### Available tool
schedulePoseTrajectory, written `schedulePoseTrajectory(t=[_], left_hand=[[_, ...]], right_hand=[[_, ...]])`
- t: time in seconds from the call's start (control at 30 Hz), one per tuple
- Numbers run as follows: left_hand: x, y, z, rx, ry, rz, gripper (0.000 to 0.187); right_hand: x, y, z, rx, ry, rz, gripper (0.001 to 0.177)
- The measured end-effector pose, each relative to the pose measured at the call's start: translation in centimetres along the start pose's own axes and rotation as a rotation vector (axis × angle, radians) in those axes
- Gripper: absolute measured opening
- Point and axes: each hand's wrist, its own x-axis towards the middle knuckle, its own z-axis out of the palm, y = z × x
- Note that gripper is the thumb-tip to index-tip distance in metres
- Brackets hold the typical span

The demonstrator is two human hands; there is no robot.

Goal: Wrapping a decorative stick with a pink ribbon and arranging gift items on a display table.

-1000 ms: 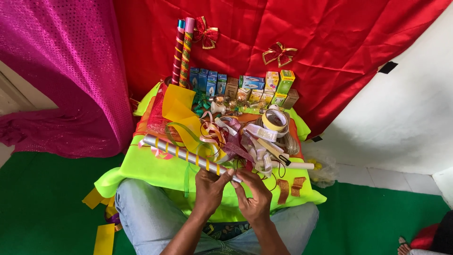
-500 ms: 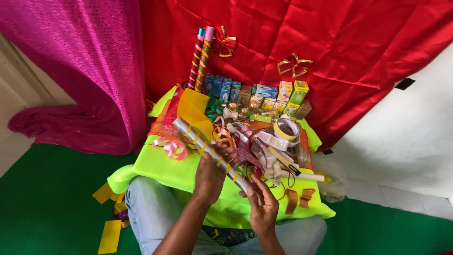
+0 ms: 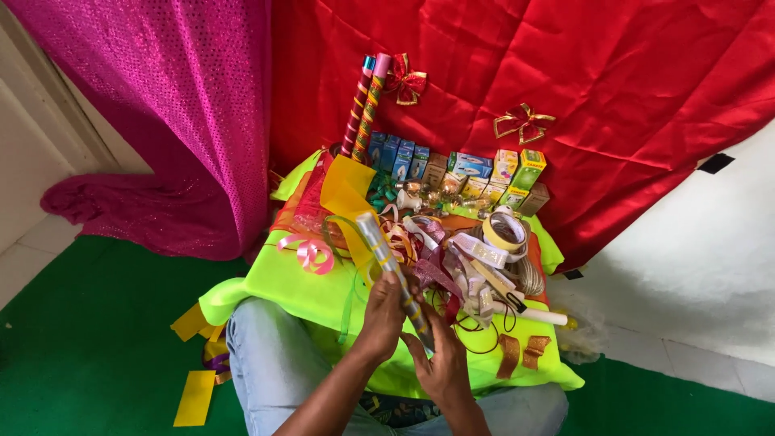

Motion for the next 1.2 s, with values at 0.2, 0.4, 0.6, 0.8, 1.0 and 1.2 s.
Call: schedulePoseTrajectory(t=[0.2, 0.4, 0.6, 0.8, 1.0, 1.2], left_hand=[[0.6, 1.9, -0.1, 0.231, -0.122, 0.015, 0.026], [1.6, 2.7, 0.4, -0.08, -0.151, 0.052, 0.048], [1.7, 2.2, -0.5, -0.166, -0.178, -0.066, 0.058], [2.7, 1.7, -1.2, -0.164, -0.238, -0.066, 0.06], [4.2, 4.5, -0.9, -0.23, 0.143, -0.023, 0.06], [4.8, 5.9, -2.0, -0.636, 0.232, 0.112, 0.051]], right_hand=[[0.3, -3.4, -1.6, 0.295, -0.086, 0.262, 0.036], [-0.7, -1.9, -1.0, 0.641, -0.223, 0.391, 0.046], [-0.6, -2.4, -1.4, 0.716, -0.253, 0.366, 0.036], [-0.5, -2.6, -1.3, 0.952, -0.309, 0.382, 0.045], [-0.3, 1.8, -1.8, 1.006, -0.15, 0.265, 0.066], [-2.4, 2.0, -1.2, 0.834, 0.004, 0.324, 0.061]])
